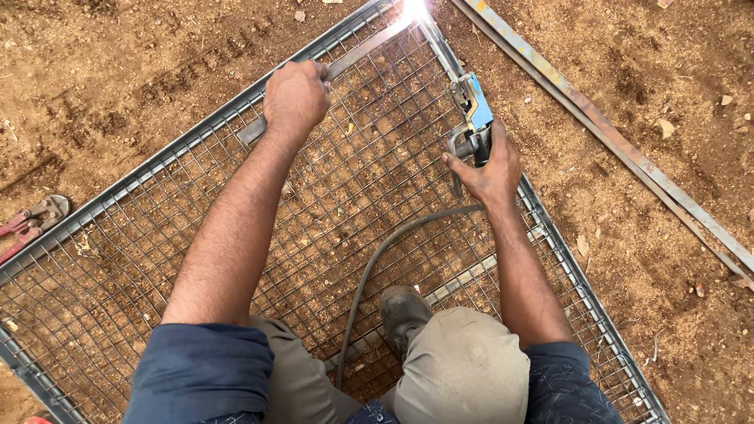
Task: The person welds a metal rod onto a wire mesh frame using a welding torch and then uses the torch handle to tap the joint. The person holds the rod in place while applying the torch to create a weld.
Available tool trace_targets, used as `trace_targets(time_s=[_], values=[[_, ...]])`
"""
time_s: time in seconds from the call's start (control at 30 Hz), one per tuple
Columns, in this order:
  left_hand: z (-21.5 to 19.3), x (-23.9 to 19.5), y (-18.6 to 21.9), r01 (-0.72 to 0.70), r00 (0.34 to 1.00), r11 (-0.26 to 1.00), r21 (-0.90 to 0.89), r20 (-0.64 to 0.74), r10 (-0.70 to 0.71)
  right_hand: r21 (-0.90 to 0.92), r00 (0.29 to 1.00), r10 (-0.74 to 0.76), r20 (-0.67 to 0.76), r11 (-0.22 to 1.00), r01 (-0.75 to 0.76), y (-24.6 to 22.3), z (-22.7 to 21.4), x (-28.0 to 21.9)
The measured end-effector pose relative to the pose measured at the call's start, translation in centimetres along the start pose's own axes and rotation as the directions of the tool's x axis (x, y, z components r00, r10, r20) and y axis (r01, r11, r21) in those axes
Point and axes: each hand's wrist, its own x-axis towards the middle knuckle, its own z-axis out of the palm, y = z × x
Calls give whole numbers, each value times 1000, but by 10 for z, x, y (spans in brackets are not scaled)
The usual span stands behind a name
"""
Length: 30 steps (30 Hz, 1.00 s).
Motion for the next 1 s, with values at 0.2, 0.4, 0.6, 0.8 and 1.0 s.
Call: trace_targets(time_s=[0.2,0.4,0.6,0.8,1.0], values=[[0,0,-1,8,1000,999,-54,2,-8,-50,993,-111,-37,993,109,-7,1,3],[1,2,-1,12,1000,999,-52,-7,-12,-36,999,-38,14,999,38,-19,-6,5],[7,7,-5,2,1000,1000,-29,-1,-2,-23,999,-21,33,1000,21,-24,-10,3],[7,9,-4,3,1000,1000,-7,10,-3,-25,999,-31,24,999,31,-20,-9,6],[16,4,-12,-102,986,995,21,-128,104,19,999,8,40,1000,-9,-25,-10,5]])
